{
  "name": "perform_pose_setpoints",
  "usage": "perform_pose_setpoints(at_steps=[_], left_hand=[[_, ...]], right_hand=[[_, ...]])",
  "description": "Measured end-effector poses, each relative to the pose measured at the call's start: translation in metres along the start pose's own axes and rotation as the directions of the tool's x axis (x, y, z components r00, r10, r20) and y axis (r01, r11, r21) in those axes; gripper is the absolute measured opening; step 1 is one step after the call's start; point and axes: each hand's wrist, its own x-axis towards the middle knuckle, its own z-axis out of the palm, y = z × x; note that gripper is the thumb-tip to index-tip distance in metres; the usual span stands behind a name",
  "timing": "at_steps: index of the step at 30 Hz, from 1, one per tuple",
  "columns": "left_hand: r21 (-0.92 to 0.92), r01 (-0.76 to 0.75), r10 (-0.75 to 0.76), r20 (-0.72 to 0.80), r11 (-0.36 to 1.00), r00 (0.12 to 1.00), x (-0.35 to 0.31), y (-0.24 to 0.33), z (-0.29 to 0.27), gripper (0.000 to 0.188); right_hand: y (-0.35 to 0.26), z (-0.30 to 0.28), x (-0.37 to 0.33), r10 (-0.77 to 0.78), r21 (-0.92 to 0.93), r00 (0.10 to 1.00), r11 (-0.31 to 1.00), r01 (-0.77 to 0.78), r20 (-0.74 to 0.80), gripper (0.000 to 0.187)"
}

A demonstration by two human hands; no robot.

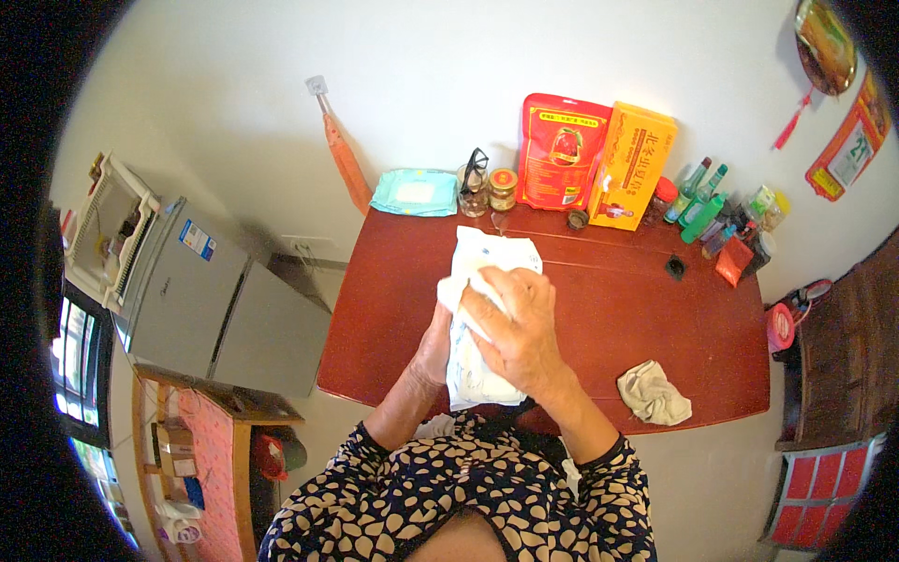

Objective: The person wipes a glass jar with a white cloth, then cleans two pairs of eyeglasses with the same cloth. Finally, they wipe the exterior of a white package labeled CIEC.

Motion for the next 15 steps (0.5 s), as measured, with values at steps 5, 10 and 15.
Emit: perform_pose_setpoints(at_steps=[5,10,15], left_hand=[[-0.4,0.064,0.08,0.333,0.914,0.94,0.01,0.007,-0.013,0.069],[-0.098,-0.054,0.063,0.097,0.994,0.993,0.011,0.013,-0.014,0.062],[-0.13,-0.084,0.087,0.018,0.988,0.996,0.01,0.023,-0.001,0.064]], right_hand=[[-0.015,0.007,-0.008,-0.16,0.155,0.972,0.979,0.134,0.173,0.046],[0.003,0.009,0.02,-0.05,0.082,0.997,0.996,0.045,0.054,0.046],[0.007,0.011,0.023,0.105,0.099,0.994,0.989,-0.106,0.013,0.044]])
